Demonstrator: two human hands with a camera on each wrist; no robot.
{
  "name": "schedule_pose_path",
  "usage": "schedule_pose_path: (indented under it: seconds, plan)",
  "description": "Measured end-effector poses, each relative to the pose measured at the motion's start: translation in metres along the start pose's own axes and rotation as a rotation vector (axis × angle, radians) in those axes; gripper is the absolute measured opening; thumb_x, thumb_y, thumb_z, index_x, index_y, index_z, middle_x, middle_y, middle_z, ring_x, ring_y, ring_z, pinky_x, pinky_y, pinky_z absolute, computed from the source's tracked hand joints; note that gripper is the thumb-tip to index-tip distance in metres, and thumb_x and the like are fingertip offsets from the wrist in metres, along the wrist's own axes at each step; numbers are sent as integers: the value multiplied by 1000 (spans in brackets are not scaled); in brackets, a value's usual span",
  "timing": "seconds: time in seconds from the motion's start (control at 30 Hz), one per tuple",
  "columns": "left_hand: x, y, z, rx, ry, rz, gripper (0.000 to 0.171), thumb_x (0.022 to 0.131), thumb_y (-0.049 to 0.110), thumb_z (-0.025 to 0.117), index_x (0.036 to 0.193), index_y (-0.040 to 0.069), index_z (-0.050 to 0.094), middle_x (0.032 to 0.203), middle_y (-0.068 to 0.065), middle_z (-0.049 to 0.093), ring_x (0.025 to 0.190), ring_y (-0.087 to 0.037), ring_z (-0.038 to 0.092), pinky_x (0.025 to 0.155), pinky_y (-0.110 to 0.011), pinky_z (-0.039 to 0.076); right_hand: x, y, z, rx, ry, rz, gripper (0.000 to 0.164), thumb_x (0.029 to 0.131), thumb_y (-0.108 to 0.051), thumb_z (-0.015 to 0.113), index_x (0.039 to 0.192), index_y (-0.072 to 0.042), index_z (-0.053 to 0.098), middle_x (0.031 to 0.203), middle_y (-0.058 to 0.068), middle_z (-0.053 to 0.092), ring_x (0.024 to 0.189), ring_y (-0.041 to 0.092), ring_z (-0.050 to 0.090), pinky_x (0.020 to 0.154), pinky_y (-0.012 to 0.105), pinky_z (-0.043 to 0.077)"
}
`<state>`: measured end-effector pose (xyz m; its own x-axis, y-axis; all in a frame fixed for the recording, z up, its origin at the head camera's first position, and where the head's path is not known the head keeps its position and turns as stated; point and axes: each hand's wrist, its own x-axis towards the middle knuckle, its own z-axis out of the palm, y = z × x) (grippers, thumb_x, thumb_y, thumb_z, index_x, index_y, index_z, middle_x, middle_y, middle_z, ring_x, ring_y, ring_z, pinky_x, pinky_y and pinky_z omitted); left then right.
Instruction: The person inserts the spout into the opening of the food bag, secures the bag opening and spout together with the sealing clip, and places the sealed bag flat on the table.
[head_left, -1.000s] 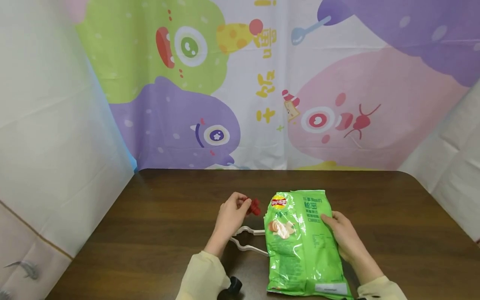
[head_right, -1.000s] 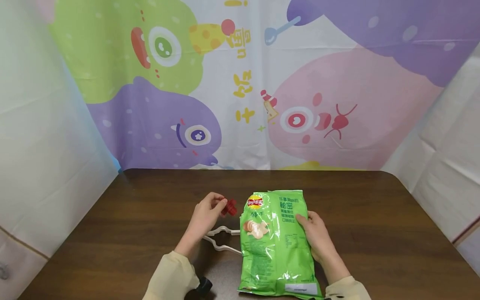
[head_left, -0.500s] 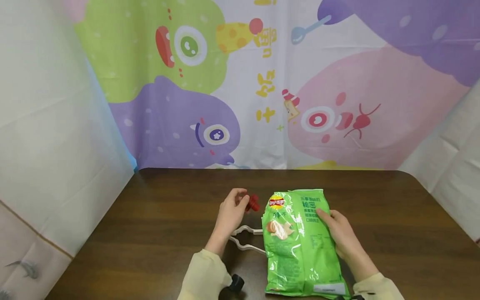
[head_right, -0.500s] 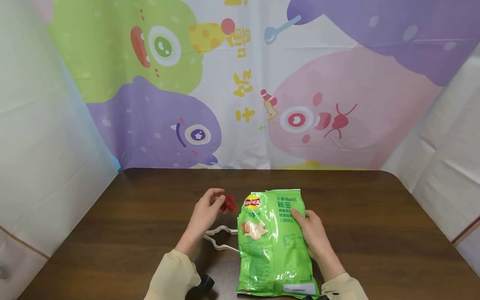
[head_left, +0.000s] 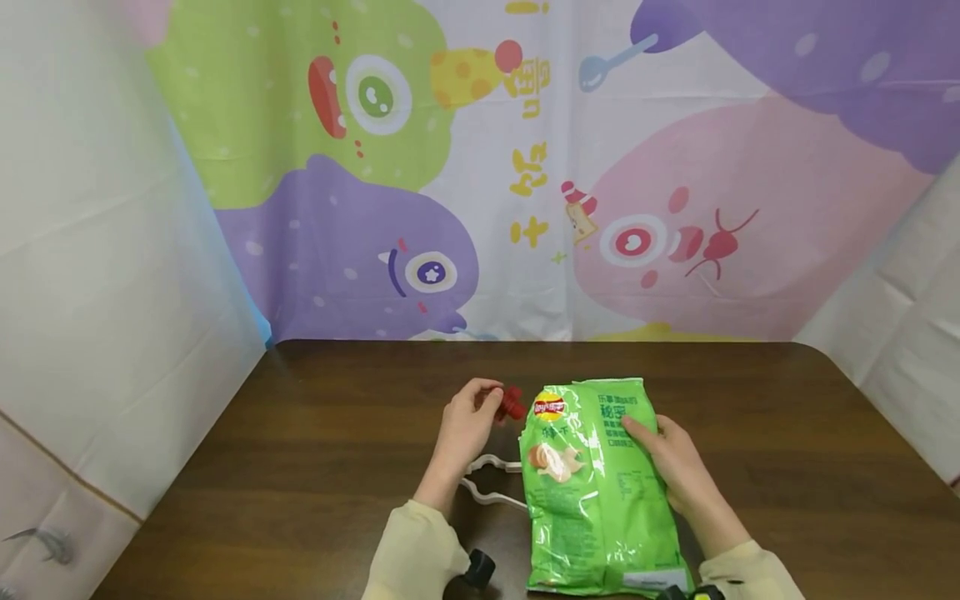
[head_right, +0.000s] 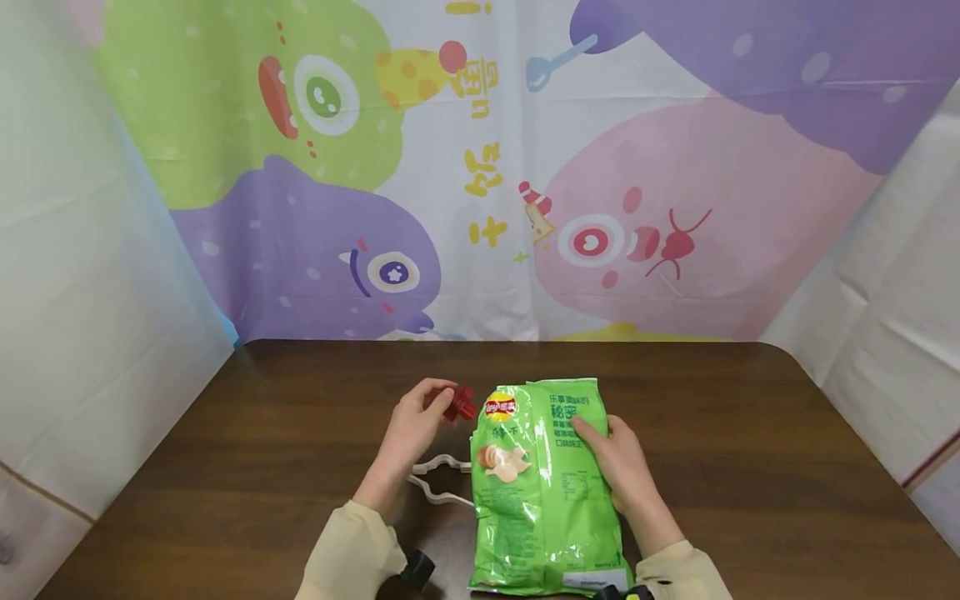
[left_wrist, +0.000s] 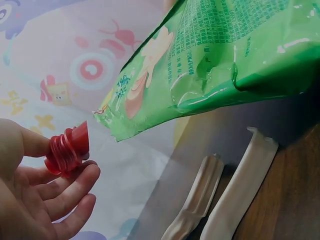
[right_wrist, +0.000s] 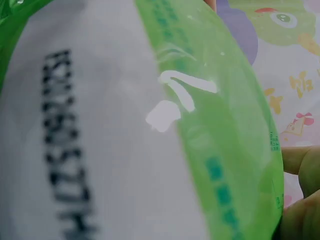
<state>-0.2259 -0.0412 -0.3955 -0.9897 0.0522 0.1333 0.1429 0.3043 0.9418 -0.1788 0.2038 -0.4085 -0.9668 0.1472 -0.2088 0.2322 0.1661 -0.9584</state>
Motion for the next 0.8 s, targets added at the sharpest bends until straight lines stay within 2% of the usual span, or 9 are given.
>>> schedule_pose_path:
  seconds: [0.1, 0.33, 0.53, 0.8]
  plan:
    - [0, 0, 1, -4, 2, -2, 22, 92, 18, 52, 107, 4, 60, 85, -12, 66, 69, -22, 64, 66, -34, 51, 1, 0, 0, -9, -7, -6, 56, 93, -37, 49, 125, 7, 36, 80, 3, 55, 61, 11, 56, 59, 31, 51]
    - [0, -2, 4, -19, 38, -13, 20, 90, 18, 55, 102, 3, 61, 79, -12, 65, 65, -20, 64, 60, -30, 49, 1, -1, -1, -11, 0, -2, 52, 93, -35, 49, 122, 7, 39, 77, 2, 56, 58, 10, 56, 57, 30, 50]
    - [0, -4, 6, -46, 36, -11, 19, 89, 18, 56, 100, 3, 60, 79, -12, 64, 66, -20, 64, 67, -41, 52, 1, 0, -1, 15, 5, 22, 50, 93, -33, 48, 122, 7, 39, 72, 0, 57, 55, 10, 57, 55, 30, 51]
    - [1, -6, 6, -50, 45, -16, 19, 88, 18, 57, 98, 2, 61, 78, -12, 64, 66, -17, 63, 67, -39, 53, 0, 0, 0, 2, -16, 11, 53, 94, -36, 47, 122, 8, 38, 73, 1, 57, 55, 10, 57, 54, 30, 51]
